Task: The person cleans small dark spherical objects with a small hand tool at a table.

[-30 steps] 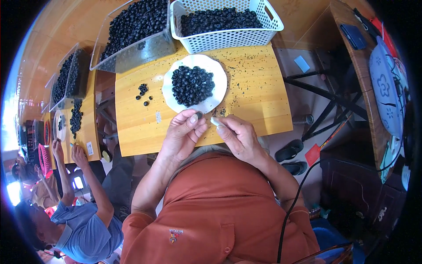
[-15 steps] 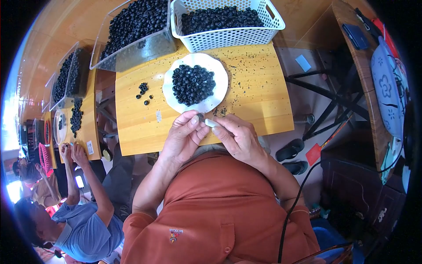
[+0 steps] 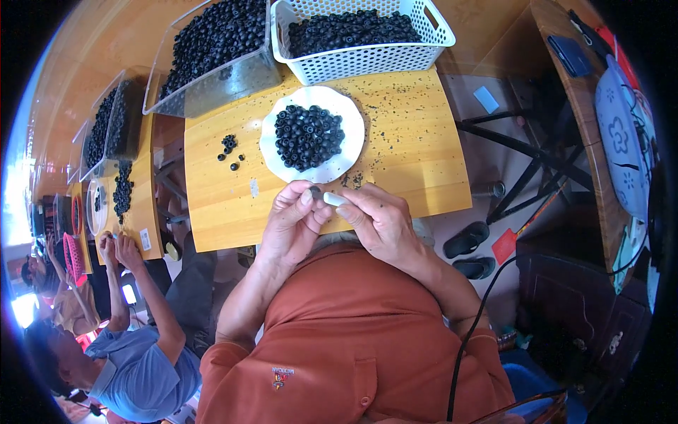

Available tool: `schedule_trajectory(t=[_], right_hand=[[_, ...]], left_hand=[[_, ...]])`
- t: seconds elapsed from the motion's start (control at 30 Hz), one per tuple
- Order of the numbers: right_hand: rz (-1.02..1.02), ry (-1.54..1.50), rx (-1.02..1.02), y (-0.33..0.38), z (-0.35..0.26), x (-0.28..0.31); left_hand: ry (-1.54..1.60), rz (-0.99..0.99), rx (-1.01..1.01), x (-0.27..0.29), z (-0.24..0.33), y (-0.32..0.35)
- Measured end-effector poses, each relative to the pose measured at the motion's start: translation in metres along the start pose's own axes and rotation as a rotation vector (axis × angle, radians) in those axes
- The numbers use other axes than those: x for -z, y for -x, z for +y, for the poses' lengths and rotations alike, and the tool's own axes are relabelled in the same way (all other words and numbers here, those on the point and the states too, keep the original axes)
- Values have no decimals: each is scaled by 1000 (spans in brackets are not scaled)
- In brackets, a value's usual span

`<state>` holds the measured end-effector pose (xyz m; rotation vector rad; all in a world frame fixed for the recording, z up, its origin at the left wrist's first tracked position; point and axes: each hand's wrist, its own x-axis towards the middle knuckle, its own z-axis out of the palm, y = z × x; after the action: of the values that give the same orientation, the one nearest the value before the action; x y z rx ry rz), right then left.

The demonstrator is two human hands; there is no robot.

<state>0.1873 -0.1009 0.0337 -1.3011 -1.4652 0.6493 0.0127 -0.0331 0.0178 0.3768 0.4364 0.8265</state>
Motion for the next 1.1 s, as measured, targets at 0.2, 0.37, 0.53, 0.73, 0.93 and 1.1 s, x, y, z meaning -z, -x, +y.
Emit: schedule_trajectory(t=[0.2,0.37,0.53,0.73,0.93,1.1], right_hand=[[184,3,-208,-4,24,9],[47,-77,-161,-11,10,17],[-3,-189,-108,-9,7,4],[-70,-272,-74,-10,-1,-1],[-193,-605,-352,-10,0,6],[-167,-671,-424,-5,12,4]], left_hand=[[21,-163,-22,-4,1,9],[11,-93,-4,0,5,5],[-16,-41,20,0,-1,2],[-130,-20,59,5,-7,5],[-131,-92,114,5,-8,7],[-144,-81,125,7,-10,5]])
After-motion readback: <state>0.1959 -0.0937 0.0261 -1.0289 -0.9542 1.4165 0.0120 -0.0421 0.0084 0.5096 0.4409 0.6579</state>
